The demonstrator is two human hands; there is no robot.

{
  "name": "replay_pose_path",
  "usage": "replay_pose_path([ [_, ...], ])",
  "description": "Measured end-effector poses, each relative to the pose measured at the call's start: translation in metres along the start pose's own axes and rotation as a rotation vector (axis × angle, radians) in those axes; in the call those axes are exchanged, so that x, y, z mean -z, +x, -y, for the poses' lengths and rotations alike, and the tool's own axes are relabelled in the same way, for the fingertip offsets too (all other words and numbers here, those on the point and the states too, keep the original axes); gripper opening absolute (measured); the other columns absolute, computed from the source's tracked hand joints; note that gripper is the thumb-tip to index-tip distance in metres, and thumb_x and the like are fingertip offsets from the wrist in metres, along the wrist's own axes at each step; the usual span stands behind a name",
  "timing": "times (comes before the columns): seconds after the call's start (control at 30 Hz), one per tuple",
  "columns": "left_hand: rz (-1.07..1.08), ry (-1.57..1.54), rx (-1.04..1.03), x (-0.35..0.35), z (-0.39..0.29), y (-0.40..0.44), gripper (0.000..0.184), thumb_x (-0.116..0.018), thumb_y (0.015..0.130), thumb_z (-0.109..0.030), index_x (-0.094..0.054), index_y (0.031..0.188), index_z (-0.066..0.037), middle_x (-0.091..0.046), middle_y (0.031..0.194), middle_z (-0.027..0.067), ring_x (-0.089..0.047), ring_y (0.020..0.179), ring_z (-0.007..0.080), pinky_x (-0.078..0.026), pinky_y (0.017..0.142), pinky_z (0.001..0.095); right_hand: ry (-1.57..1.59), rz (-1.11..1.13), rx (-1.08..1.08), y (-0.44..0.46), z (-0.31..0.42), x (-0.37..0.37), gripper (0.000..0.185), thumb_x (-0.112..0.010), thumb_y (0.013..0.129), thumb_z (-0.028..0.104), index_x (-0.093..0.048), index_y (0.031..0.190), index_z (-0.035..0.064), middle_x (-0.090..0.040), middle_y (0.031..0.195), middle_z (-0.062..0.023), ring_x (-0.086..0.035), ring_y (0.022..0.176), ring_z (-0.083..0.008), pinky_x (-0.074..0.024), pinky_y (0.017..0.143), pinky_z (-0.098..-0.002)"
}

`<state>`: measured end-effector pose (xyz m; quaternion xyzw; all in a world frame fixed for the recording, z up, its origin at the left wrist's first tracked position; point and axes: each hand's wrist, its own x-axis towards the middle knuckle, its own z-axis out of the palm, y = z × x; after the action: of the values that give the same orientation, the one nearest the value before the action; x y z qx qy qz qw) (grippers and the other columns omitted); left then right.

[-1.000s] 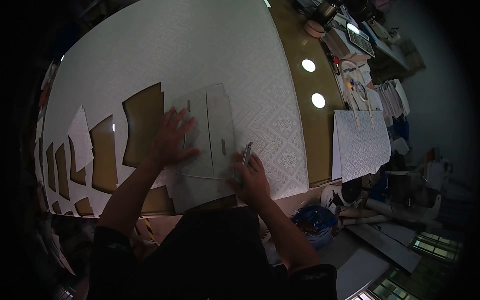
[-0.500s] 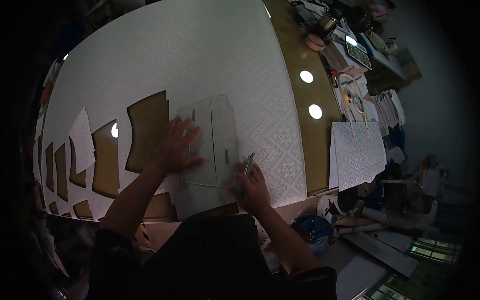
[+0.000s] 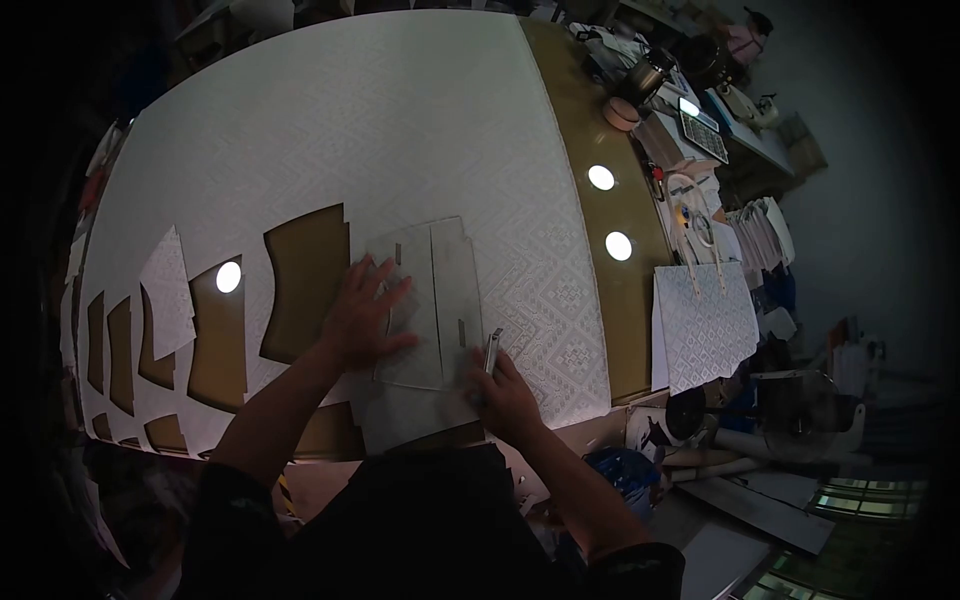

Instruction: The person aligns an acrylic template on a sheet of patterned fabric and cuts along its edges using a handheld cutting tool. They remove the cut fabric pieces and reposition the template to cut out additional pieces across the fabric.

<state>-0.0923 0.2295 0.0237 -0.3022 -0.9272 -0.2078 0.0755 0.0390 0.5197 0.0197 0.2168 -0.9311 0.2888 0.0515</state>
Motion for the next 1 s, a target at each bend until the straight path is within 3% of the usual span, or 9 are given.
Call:
replay_pose_path([
  [0.27,0.078,0.125,-0.013,-0.019,-0.004,0.023,0.076,-0.074,0.086,-0.055,-0.062,0.140,-0.002,-0.045,0.153,0.0291,-0.034,0.148,0.0502,-0.028,0.123,0.0593,-0.039,0.058,-0.029,0.001,0.005,0.002,0.039,-0.077,0.087,0.014,-0.055,0.119,0.0085,-0.058,0.148,-0.0228,-0.053,0.137,-0.0465,-0.0530,0.106,-0.0499],
  [0.33,0.340,-0.025,-0.084,-0.029,-0.008,0.040,0.073,-0.074,0.088,-0.053,-0.063,0.135,0.002,-0.048,0.147,0.0306,-0.041,0.141,0.0485,-0.035,0.118,0.0599,-0.050,0.087,-0.058,0.003,0.007,0.005,0.039,-0.076,0.088,0.012,-0.054,0.120,0.0084,-0.059,0.147,-0.0232,-0.054,0.136,-0.0461,-0.0553,0.103,-0.0492],
  [0.37,0.325,-0.032,-0.106,-0.032,-0.012,0.042,0.073,-0.074,0.088,-0.053,-0.063,0.135,0.002,-0.048,0.147,0.0306,-0.041,0.141,0.0485,-0.035,0.118,0.0599,-0.074,0.075,-0.066,0.003,0.008,0.006,0.039,-0.076,0.088,0.012,-0.054,0.120,0.0084,-0.059,0.147,-0.0232,-0.054,0.136,-0.0461,-0.0553,0.103,-0.0492],
  [0.43,0.346,-0.002,0.082,-0.025,-0.033,0.046,0.090,-0.079,0.081,-0.060,-0.057,0.144,-0.002,-0.050,0.143,0.0290,-0.047,0.132,0.0452,-0.041,0.113,0.0591,-0.033,0.083,-0.061,0.003,0.008,0.005,0.043,-0.075,0.086,0.010,-0.054,0.124,0.0082,-0.058,0.146,-0.0234,-0.054,0.135,-0.0456,-0.0563,0.101,-0.0488],
  [0.57,0.492,0.129,-0.031,0.028,-0.066,0.065,0.116,-0.088,0.066,-0.068,-0.046,0.154,-0.005,-0.049,0.146,0.0288,-0.044,0.136,0.0465,-0.042,0.112,0.0592,-0.066,0.145,-0.122,0.000,0.008,0.006,0.055,-0.076,0.082,0.009,-0.054,0.132,0.0079,-0.060,0.142,-0.0217,-0.053,0.136,-0.0442,-0.0570,0.100,-0.0486],
  [0.63,0.640,0.219,0.034,0.030,-0.072,0.070,0.137,-0.093,0.051,-0.071,-0.039,0.159,-0.008,-0.042,0.155,0.0291,-0.034,0.147,0.0513,-0.040,0.115,0.0597,-0.072,0.099,-0.081,0.001,0.007,0.009,0.051,-0.076,0.081,0.010,-0.055,0.128,0.0068,-0.061,0.141,-0.0204,-0.054,0.135,-0.0441,-0.0568,0.100,-0.0488],
  [0.83,0.634,0.217,0.086,0.017,-0.076,0.075,0.140,-0.098,0.044,-0.067,-0.040,0.158,-0.013,-0.021,0.169,0.0279,-0.024,0.153,0.0529,-0.039,0.115,0.0640,0.051,0.050,-0.065,0.000,0.014,0.000,0.045,-0.079,0.081,0.008,-0.054,0.118,0.0088,-0.058,0.147,-0.0205,-0.056,0.135,-0.0421,-0.0560,0.102,-0.0476],
  [0.93,0.681,0.240,0.143,0.014,-0.084,0.081,0.142,-0.101,0.042,-0.062,-0.038,0.159,-0.013,-0.016,0.171,0.0263,-0.021,0.155,0.0520,-0.040,0.113,0.0664,0.089,-0.090,-0.070,-0.006,0.020,0.002,0.039,-0.079,0.081,0.007,-0.056,0.112,0.0085,-0.065,0.139,-0.0202,-0.059,0.132,-0.0424,-0.0559,0.102,-0.0464],
  [1.0,0.706,0.240,0.179,0.016,-0.089,0.089,0.143,-0.102,0.041,-0.059,-0.036,0.160,-0.013,-0.016,0.172,0.0258,-0.020,0.156,0.0522,-0.039,0.114,0.0670,0.084,-0.158,-0.021,-0.022,0.023,0.009,0.031,-0.078,0.081,0.005,-0.062,0.107,0.0079,-0.072,0.120,-0.0193,-0.067,0.117,-0.0424,-0.0574,0.093,-0.0450],
])
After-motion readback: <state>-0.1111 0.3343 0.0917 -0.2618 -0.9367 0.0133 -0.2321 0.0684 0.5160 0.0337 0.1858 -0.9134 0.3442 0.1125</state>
